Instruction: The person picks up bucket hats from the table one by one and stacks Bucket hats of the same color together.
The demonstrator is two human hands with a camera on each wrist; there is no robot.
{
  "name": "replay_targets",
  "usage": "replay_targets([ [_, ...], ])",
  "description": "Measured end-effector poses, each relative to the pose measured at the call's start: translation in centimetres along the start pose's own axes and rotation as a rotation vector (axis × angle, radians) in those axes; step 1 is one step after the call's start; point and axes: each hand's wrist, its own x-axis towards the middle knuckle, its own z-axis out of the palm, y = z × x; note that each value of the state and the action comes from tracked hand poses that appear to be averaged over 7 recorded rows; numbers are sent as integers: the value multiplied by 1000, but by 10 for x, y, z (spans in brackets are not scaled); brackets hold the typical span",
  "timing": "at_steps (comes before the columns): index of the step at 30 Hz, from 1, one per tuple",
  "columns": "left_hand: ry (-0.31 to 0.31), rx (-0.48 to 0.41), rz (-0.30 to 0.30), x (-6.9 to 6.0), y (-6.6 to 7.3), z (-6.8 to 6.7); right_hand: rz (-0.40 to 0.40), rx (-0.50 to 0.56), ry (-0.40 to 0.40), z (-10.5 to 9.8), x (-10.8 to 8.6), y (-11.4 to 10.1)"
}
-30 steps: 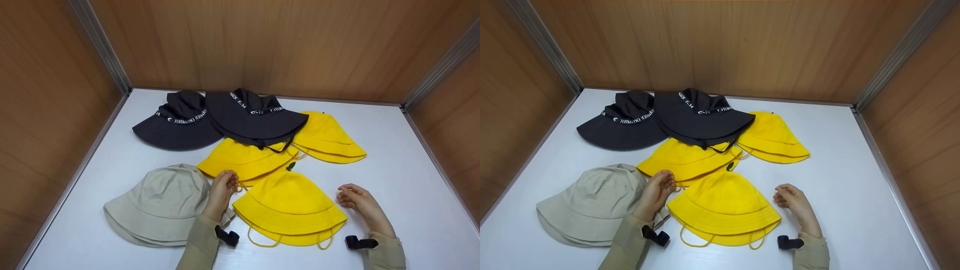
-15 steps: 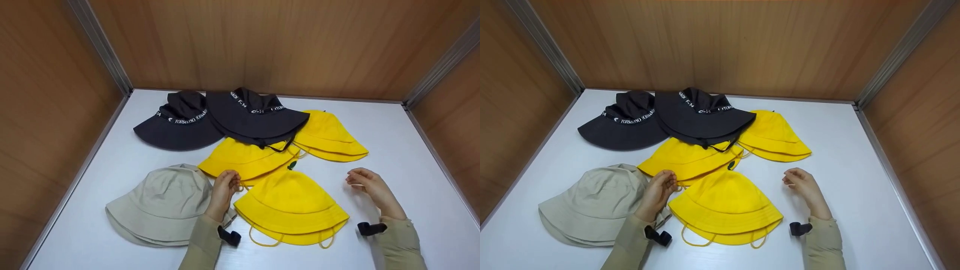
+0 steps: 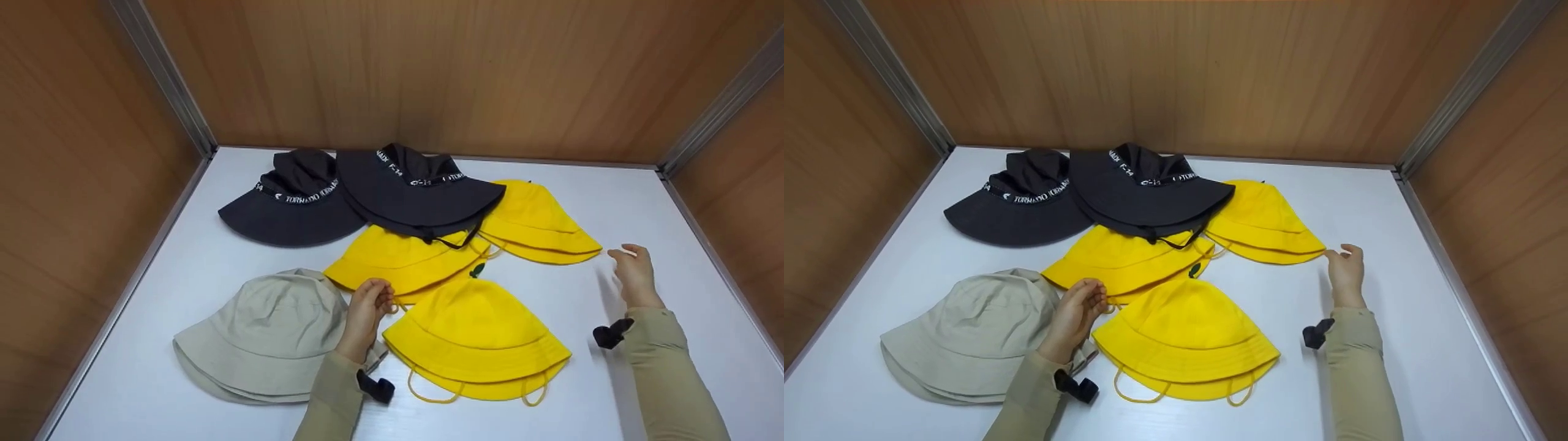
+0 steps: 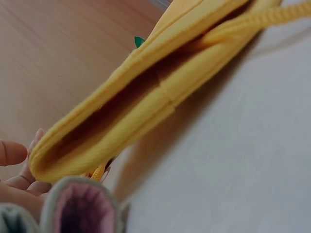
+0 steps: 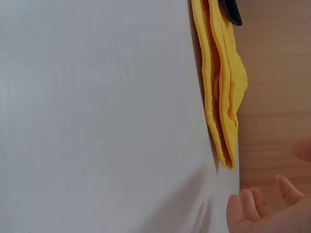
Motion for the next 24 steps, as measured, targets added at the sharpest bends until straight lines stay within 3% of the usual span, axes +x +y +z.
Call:
replay_targets([
  [4, -7, -1, -3, 0, 0, 0, 80, 29, -66, -3, 7, 2],
  [11, -24, -7, -2, -1, 0, -1, 82, 118, -196, -6, 17, 6],
  [24, 0, 24, -14, 1, 1, 0, 86, 158, -207, -1, 21, 8],
])
